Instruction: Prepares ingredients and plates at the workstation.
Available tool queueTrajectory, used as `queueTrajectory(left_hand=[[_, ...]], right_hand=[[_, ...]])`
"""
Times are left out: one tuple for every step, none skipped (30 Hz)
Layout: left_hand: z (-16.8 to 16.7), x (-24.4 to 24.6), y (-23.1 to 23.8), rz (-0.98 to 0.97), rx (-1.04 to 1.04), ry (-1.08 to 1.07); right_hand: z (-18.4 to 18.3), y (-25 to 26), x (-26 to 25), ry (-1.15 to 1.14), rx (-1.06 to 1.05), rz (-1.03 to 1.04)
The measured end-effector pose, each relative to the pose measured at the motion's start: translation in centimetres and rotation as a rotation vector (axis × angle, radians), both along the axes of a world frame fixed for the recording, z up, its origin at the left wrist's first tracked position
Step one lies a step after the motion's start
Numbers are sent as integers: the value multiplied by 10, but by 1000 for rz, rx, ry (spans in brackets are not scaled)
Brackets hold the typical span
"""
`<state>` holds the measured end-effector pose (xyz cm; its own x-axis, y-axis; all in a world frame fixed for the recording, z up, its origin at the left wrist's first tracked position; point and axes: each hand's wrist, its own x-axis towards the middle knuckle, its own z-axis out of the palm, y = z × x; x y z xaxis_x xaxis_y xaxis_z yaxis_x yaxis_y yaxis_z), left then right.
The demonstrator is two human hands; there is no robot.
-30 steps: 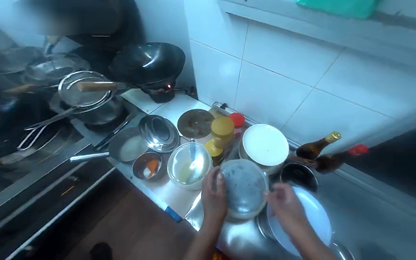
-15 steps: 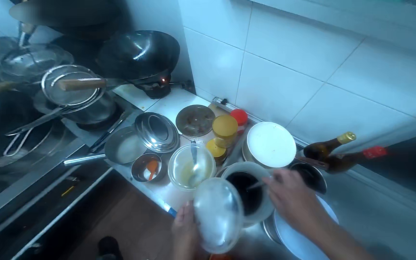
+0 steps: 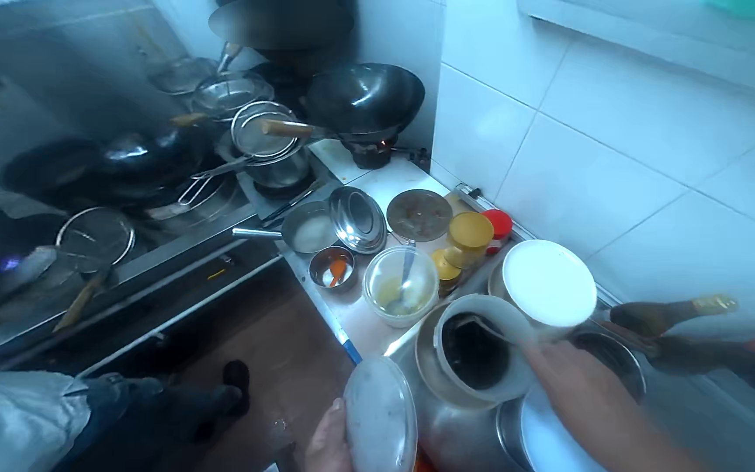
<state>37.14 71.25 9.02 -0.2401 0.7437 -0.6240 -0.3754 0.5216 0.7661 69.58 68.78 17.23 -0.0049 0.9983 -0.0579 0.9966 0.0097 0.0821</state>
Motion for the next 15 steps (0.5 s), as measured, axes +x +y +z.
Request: queueTrajectory(left_hand=[[0,1,-5,8,-3,1],[0,2,-9,13,-1,0],[-1,4,-12,17,3,-5],[-2,6,-15,15,5,-11],[-2,7,-17,8,5,-13],[-2,9,-20,-3,2,-13],[-2,12,-21,-13,-3,-10],[-2,15,-22,-19,-7,-5],[-2,18,-22,-25,-8,1],[-2,21,-22,-40,-2,7],[-1,24,-20,-59,15,22],[-1,27,-17,-86,44,41],[-1,32,-14,-123,81,55],[1,40,-9,-165,113,74],[3,48,-4,-201,141,88]], right_hand=[[-4,-8,9,29,81,53],[-8,-17,18,64,162,92],[-14,-26,27,93,236,120],[-21,-34,35,114,308,138],[-30,-42,41,129,374,145],[-39,-49,45,137,422,143],[-48,-54,47,141,453,136],[-57,-58,47,151,466,125],[-64,-62,44,174,468,105],[-70,-64,38,219,460,65],[-72,-63,32,296,428,-6],[-69,-61,25,414,364,-108],[-63,-59,20,590,272,-238],[-55,-58,21,795,173,-375],[-48,-59,25,1019,93,-500]])
